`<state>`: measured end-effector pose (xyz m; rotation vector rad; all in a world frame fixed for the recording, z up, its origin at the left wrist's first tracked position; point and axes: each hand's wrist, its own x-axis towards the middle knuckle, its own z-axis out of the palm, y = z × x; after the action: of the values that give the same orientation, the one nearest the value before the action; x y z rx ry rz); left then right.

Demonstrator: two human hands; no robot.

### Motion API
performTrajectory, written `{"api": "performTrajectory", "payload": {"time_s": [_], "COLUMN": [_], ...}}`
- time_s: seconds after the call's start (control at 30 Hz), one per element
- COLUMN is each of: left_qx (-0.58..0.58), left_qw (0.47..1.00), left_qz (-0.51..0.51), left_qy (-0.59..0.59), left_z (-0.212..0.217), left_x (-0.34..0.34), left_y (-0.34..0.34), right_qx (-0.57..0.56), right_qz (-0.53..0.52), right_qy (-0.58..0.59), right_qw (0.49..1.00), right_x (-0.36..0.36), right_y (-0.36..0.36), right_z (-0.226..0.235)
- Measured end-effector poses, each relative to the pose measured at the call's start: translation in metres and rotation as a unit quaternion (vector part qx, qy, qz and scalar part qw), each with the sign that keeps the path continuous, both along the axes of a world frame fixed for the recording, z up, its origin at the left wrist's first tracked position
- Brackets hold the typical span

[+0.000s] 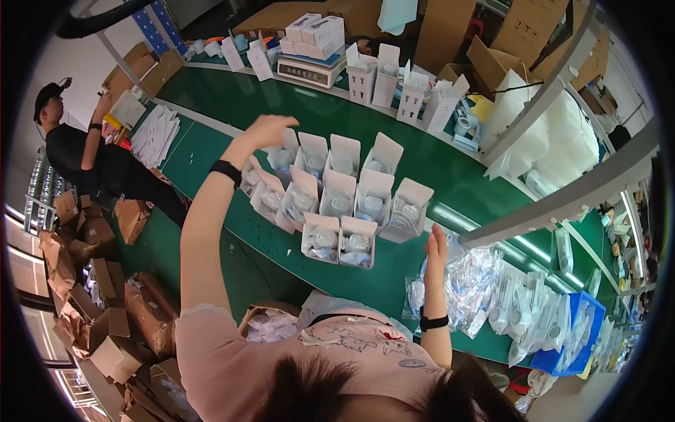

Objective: The person packages items by hand, picking up a white box, inserting a bubble-wrapped device and a small plastic bag, and placing the box on the table. This process is repeated with several other boxes, devices, and plastic bags.

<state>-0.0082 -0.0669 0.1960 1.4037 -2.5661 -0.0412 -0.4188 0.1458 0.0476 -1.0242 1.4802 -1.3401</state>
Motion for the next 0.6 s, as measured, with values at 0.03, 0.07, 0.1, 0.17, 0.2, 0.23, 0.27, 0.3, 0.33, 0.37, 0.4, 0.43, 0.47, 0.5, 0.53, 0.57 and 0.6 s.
{"api": "performTrajectory", "payload": {"time_s": [0.03,0.07,0.1,0.17,0.2,0.23,0.27,0.3,0.33,0.37,0.4,0.43,0.47,0.5,0.53,0.57,0.6], "left_qx": [0.054,0.107,0.105,0.172,0.209,0.211,0.226,0.242,0.258,0.260,0.246,0.233,0.220,0.221,0.229,0.236,0.243], "left_qw": [0.998,0.990,0.991,0.981,0.973,0.973,0.969,0.965,0.960,0.959,0.962,0.964,0.966,0.966,0.963,0.960,0.957], "left_qz": [-0.021,-0.042,-0.045,-0.062,-0.072,-0.076,-0.088,-0.100,-0.112,-0.113,-0.120,-0.127,-0.133,-0.134,-0.141,-0.148,-0.155], "left_qy": [-0.038,-0.076,-0.075,-0.066,-0.062,-0.062,-0.043,-0.023,-0.004,-0.004,-0.009,-0.014,-0.019,-0.019,-0.016,-0.014,-0.011], "left_z": [-0.003,-0.004,-0.004,-0.003,-0.003,-0.003,-0.001,0.001,0.001,-0.001,-0.003,-0.004,-0.006,-0.007,-0.005,-0.002,-0.001], "left_x": [-0.009,-0.013,-0.016,-0.020,-0.022,-0.023,-0.022,-0.021,-0.021,-0.019,-0.018,-0.017,-0.015,-0.013,-0.013,-0.013,-0.012], "left_y": [-0.005,-0.009,-0.013,-0.020,-0.021,-0.021,-0.020,-0.019,-0.021,-0.022,-0.023,-0.024,-0.026,-0.027,-0.029,-0.031,-0.033], "right_qx": [0.013,0.025,0.024,0.051,0.068,0.070,0.073,0.076,0.078,0.080,0.078,0.075,0.073,0.075,0.078,0.082,0.085], "right_qz": [-0.022,-0.043,-0.046,-0.052,-0.056,-0.060,-0.054,-0.050,-0.045,-0.046,-0.047,-0.049,-0.050,-0.052,-0.053,-0.054,-0.056], "right_qy": [-0.033,-0.066,-0.065,-0.074,-0.080,-0.080,-0.088,-0.095,-0.103,-0.104,-0.110,-0.116,-0.121,-0.121,-0.126,-0.131,-0.135], "right_qw": [0.999,0.997,0.997,0.995,0.993,0.992,0.992,0.991,0.991,0.990,0.990,0.989,0.989,0.988,0.988,0.987,0.986], "right_x": [0.003,0.007,0.009,0.016,0.019,0.020,0.022,0.024,0.025,0.026,0.026,0.026,0.026,0.027,0.027,0.027,0.027], "right_y": [0.002,0.002,0.002,0.003,0.004,0.005,0.005,0.004,0.004,0.002,0.001,0.000,-0.001,-0.001,-0.002,-0.003,-0.003], "right_z": [0.003,0.005,0.004,0.002,0.001,0.000,-0.001,-0.002,-0.003,-0.005,-0.007,-0.009,-0.010,-0.011,-0.009,-0.008,-0.007]}}
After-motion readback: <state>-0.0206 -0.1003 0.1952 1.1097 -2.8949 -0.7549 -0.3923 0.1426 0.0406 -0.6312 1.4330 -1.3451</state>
